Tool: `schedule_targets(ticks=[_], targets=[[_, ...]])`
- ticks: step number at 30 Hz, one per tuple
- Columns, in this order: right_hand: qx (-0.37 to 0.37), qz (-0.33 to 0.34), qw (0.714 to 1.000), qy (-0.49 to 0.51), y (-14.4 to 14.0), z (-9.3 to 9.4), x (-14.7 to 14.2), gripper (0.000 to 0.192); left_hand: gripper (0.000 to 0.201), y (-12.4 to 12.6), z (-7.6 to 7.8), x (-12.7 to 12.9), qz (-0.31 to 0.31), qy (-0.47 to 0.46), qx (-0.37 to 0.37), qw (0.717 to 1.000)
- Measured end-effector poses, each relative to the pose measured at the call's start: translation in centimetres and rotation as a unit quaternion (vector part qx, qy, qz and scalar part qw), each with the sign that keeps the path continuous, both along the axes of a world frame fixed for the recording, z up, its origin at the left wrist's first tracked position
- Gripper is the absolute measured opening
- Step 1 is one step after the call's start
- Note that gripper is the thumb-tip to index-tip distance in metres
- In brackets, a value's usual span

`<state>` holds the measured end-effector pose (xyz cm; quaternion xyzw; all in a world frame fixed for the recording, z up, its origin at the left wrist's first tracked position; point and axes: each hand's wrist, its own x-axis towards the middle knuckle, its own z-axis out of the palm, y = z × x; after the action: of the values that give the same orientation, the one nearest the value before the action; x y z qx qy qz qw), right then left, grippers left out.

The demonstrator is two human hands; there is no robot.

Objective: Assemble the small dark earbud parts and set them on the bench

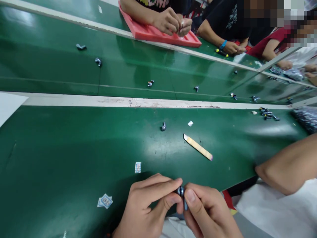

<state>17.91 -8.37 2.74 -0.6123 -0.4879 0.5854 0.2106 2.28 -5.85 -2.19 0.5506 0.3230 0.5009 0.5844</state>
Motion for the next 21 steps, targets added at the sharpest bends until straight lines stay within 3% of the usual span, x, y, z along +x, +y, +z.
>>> schedule_targets(ticks=[10,21], targets=[[0.125,0.084,0.986,-0.074,-0.11,-0.69,0.66,0.049,0.036,0.11,-0.05,-0.05,0.009,0.018,-0.007,1.0],[0.146,0.076,0.983,-0.076,-0.22,-0.89,0.45,0.044,0.041,-0.07,-0.28,-0.15,0.024,0.031,0.042,0.998]])
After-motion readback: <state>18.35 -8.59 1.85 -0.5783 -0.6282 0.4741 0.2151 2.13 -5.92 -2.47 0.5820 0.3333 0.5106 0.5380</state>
